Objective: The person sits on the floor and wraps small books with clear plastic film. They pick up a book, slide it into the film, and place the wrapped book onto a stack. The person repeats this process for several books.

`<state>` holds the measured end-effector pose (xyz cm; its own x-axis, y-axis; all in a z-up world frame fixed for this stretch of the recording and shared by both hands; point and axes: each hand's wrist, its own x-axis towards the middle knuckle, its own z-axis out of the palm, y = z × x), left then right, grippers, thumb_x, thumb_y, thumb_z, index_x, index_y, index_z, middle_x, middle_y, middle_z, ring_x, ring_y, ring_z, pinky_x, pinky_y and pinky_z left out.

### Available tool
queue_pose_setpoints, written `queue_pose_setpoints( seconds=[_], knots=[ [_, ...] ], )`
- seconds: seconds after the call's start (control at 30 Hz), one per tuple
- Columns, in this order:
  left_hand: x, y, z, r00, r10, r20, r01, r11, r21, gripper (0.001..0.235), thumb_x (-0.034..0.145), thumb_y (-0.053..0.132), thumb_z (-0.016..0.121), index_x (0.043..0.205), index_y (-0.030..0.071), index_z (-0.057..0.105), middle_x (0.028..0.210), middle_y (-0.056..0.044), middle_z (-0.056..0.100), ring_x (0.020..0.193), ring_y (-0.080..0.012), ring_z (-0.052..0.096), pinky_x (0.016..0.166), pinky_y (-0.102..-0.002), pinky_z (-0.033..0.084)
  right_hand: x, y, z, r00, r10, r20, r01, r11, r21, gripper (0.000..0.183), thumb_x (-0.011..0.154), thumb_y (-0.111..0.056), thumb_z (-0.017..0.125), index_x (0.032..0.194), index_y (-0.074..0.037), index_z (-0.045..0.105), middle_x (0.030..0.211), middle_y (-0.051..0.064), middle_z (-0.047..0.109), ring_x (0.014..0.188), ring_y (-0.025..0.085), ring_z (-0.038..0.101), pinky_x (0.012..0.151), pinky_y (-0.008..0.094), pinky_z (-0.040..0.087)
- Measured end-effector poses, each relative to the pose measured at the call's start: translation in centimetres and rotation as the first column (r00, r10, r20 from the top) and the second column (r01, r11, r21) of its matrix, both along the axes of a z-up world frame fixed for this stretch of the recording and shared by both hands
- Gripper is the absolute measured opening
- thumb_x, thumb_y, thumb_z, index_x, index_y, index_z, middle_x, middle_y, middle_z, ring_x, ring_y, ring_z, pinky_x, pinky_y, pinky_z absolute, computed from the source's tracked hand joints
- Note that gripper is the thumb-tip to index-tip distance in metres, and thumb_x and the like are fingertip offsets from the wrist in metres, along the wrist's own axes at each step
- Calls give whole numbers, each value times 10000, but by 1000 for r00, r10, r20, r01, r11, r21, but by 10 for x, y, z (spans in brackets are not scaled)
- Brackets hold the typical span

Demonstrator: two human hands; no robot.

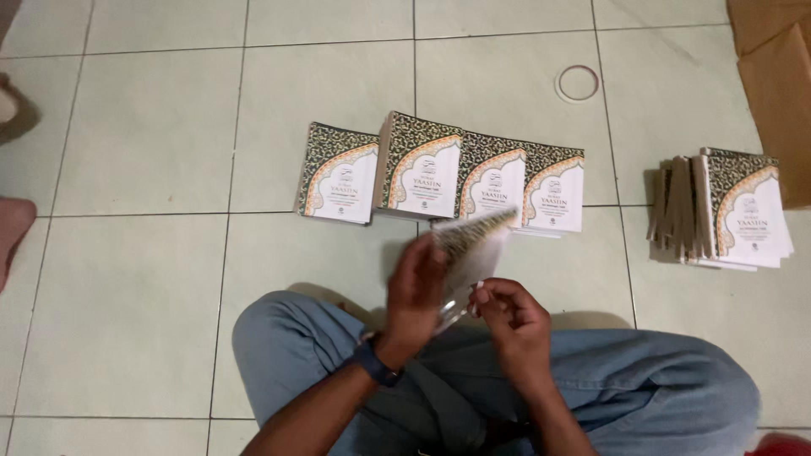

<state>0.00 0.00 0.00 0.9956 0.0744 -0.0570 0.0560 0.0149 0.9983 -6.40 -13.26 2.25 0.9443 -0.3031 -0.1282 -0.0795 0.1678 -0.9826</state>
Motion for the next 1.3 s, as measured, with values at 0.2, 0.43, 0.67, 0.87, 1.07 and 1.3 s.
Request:
queue_pose_setpoints(
  seconds=[0.2,0.43,0.67,0.87,1.07,1.3],
  knots=[
    [-29,-14,9,950,-310,43,308,950,43,361,1066,288,520,1345,65,576,1036,-53,699,923,-122,636,813,-327,526,3,-16,-14,992,-35,-122,34,999,-9,154,945,-194,727,1017,-58,737,825,3,700,758,88,600,694,264,502],
    [-30,-16,20,923,-368,112,370,929,1,352,1094,282,461,1319,26,552,1020,-80,637,887,-156,600,782,-351,509,6,-13,-3,996,-26,-89,28,999,19,109,949,-147,716,978,-44,739,749,25,678,695,97,588,669,268,526],
    [-30,-15,26,906,-410,105,409,912,28,342,1098,244,438,1361,53,543,1084,-96,655,930,-186,634,796,-369,523,6,-15,-7,995,-29,-97,34,999,41,84,938,-119,723,965,-42,744,776,33,698,694,108,584,669,263,515],
    [-31,-13,24,906,-411,100,410,911,38,350,1098,247,447,1374,55,546,1032,-86,661,926,-177,635,808,-353,526,6,-15,-7,988,-24,-151,48,986,158,89,926,-113,733,924,-24,729,735,67,678,663,120,561,652,262,502],
    [-28,-12,35,892,-434,124,421,899,119,377,1096,238,415,1404,77,558,1365,-100,653,1196,-218,648,995,-345,521,4,-17,-16,988,-31,-149,67,968,241,65,922,-73,715,933,-10,722,773,77,694,676,133,574,654,270,493],
    [-25,-11,42,861,-476,182,441,874,204,372,1099,176,376,1390,70,580,1366,-99,666,1178,-227,674,1016,-354,527,4,-21,-8,976,6,-216,48,969,243,72,916,-91,704,892,-23,710,749,81,689,684,138,580,682,280,491]
  ],
)
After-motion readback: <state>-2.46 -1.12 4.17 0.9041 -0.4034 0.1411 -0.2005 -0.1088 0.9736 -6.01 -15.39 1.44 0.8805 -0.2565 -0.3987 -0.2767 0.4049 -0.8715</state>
